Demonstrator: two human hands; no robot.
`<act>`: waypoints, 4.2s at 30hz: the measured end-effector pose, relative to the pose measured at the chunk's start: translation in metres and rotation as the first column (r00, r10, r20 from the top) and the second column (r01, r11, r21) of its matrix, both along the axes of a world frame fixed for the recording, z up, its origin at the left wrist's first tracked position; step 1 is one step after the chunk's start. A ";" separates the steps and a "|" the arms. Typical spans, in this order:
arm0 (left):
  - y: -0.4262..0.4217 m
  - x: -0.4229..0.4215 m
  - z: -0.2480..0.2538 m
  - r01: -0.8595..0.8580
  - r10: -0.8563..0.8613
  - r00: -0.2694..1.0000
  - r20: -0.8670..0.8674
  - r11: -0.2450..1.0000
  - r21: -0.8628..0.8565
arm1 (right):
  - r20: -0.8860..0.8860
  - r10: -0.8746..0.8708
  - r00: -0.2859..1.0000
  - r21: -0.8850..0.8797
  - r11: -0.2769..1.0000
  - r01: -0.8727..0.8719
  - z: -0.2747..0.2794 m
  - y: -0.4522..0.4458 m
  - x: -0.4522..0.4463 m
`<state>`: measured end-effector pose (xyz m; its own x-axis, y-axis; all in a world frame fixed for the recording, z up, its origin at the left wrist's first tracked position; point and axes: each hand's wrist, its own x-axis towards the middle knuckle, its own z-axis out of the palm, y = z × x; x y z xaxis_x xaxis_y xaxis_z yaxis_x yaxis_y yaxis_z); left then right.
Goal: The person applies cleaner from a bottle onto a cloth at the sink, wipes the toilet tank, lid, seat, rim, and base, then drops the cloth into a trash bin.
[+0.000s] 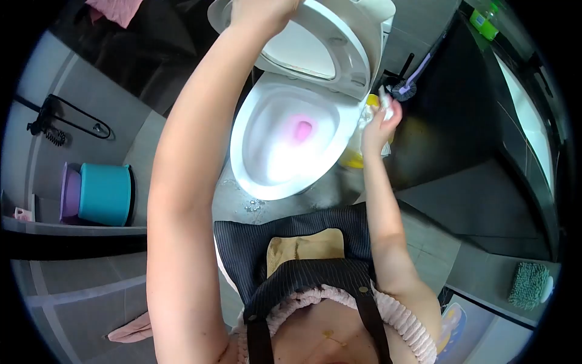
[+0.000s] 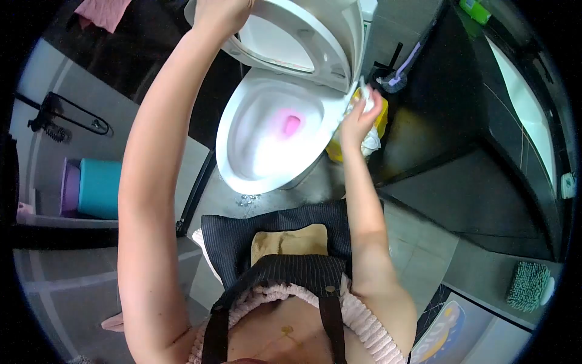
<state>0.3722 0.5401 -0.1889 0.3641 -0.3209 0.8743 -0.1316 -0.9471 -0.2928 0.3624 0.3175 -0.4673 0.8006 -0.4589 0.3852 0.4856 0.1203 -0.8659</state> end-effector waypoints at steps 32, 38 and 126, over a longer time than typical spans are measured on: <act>0.044 0.228 0.008 0.331 -0.284 0.867 -0.409 0.942 0.049 | -0.237 0.003 0.971 0.232 0.971 0.053 -0.056 -0.034 0.049; 0.081 0.010 -0.026 0.221 -0.389 0.839 -0.381 0.883 -0.414 | 0.228 -0.215 0.950 -0.261 0.926 0.272 0.064 0.016 0.116; 0.185 -0.549 -0.516 -0.777 0.340 0.594 -0.729 0.009 -0.630 | 0.477 0.290 0.830 -0.552 -0.636 0.539 0.168 0.236 0.216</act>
<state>-0.1772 0.7251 -0.7053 0.2845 0.9430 0.1723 0.7183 -0.3288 0.6132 0.5784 0.5535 -0.2997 0.4721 0.7995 0.3714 0.3440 -0.5550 0.7574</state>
